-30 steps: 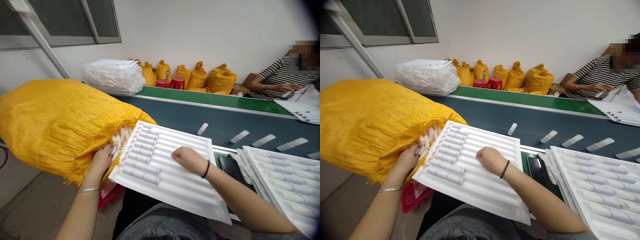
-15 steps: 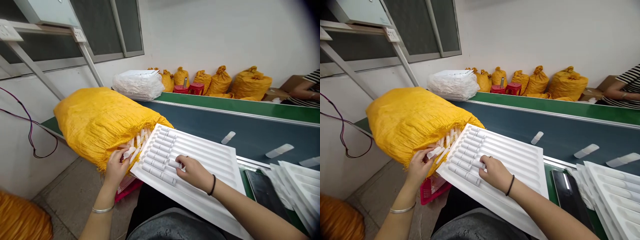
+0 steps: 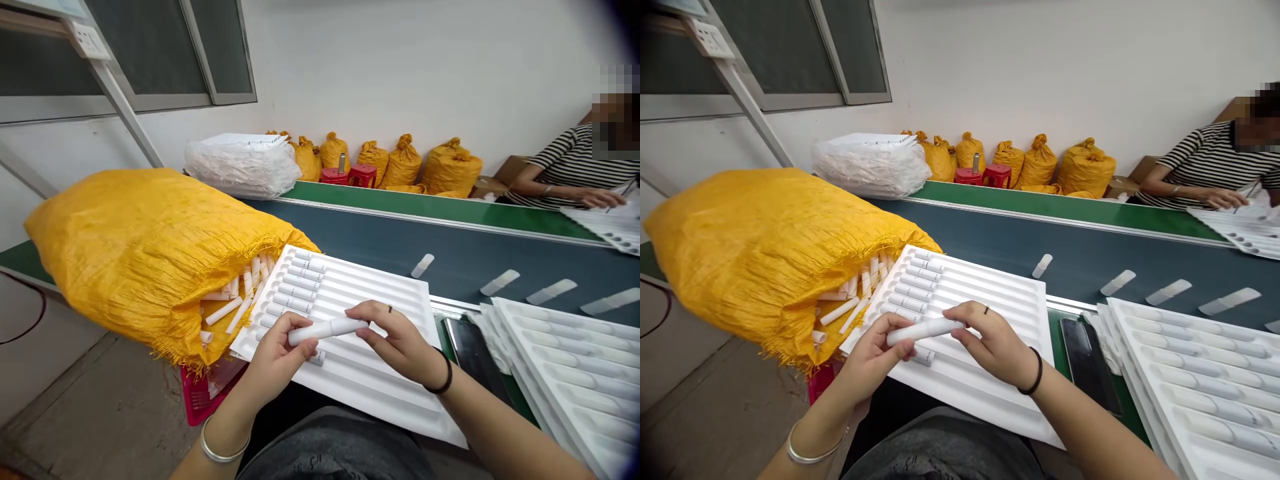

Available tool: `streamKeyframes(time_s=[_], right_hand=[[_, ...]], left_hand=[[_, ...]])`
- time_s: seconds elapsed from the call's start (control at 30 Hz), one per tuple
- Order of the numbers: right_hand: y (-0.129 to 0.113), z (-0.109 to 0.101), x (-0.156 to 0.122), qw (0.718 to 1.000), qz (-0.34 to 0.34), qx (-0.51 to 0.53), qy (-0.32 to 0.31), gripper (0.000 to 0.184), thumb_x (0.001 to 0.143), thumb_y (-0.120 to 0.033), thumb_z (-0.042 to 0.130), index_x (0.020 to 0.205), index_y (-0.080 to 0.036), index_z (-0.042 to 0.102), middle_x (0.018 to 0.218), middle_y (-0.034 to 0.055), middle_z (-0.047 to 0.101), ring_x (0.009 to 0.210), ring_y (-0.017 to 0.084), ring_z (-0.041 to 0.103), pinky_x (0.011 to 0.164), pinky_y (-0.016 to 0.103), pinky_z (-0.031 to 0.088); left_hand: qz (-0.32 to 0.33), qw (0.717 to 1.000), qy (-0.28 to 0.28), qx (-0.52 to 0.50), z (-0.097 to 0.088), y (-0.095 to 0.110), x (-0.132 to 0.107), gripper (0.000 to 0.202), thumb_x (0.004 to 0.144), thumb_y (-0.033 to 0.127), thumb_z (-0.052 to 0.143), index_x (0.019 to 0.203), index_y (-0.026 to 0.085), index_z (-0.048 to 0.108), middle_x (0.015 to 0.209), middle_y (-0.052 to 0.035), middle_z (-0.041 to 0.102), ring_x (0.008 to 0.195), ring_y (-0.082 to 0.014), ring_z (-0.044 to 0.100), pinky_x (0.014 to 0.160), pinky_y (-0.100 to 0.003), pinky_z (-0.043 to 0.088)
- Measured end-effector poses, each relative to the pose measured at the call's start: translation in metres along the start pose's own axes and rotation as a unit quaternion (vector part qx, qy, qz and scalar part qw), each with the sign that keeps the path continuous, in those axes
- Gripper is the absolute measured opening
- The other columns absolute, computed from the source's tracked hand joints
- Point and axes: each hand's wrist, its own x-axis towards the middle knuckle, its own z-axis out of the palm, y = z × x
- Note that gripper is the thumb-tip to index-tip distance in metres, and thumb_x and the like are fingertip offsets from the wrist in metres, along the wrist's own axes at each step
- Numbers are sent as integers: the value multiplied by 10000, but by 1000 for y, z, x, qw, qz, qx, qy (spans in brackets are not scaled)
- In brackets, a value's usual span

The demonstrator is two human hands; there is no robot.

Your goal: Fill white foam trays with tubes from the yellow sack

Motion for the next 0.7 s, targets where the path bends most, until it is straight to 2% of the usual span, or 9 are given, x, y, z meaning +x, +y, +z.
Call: streamKeyframes(time_s=[0.03,0.1,0.2,0.3,0.4,0.47,0.57,0.63,0.7], right_hand=[[1,-2,-1,1000,8,-8,-6,291,921,-179,516,1204,-236,546,1066,72,642,962,172,605,840,314,495],[3,-3,-1,999,40,-14,-14,256,923,-211,521,1175,-225,564,1043,71,655,889,162,615,784,297,501],[4,0,-1,994,102,26,-14,245,927,-291,521,1144,-205,596,945,63,663,758,142,597,684,270,499],[4,4,1,976,176,124,-20,298,926,-384,512,1101,-171,625,784,39,625,651,121,561,594,239,490],[3,8,2,948,236,210,-35,354,909,-443,525,1061,-143,633,736,28,600,607,109,554,575,233,498],[3,9,2,939,254,226,-46,377,911,-454,515,1080,-135,623,737,29,601,596,107,560,575,240,509],[4,6,2,969,198,135,-58,405,926,-413,501,1244,-168,552,862,58,637,692,130,594,669,285,537],[4,2,3,992,110,30,-58,462,907,-367,554,1336,-215,477,1038,87,638,820,155,604,771,323,533],[4,-2,5,997,29,-40,-53,442,899,-302,580,1325,-236,478,1123,97,623,923,175,603,829,335,521]], left_hand=[[13,998,-6,53,-2,2,-1,203,858,326,610,999,196,544,771,4,622,689,-131,621,625,-242,512],[89,983,8,160,-4,3,-3,169,885,301,568,1019,202,542,808,-9,611,734,-142,613,632,-243,510],[236,931,42,274,-5,1,-4,201,889,213,554,1086,201,518,947,-51,620,891,-166,619,778,-273,526],[343,879,58,326,-5,-3,-3,288,880,137,548,1157,187,486,972,-76,624,936,-177,618,835,-281,527],[392,843,54,365,-4,-5,-2,325,871,111,555,1181,176,479,989,-101,633,957,-196,618,860,-304,531],[398,833,50,381,-4,-6,-2,325,871,121,560,1182,170,480,989,-109,639,956,-206,622,864,-316,535],[386,839,64,378,-5,-6,-1,300,878,147,556,1168,162,484,963,-104,645,938,-207,632,854,-310,539],[364,853,74,368,-6,-5,0,279,882,169,555,1153,165,490,949,-96,646,919,-202,640,835,-296,542],[342,867,73,354,-5,-4,0,256,883,185,556,1133,174,499,933,-83,648,891,-194,650,806,-281,546]])
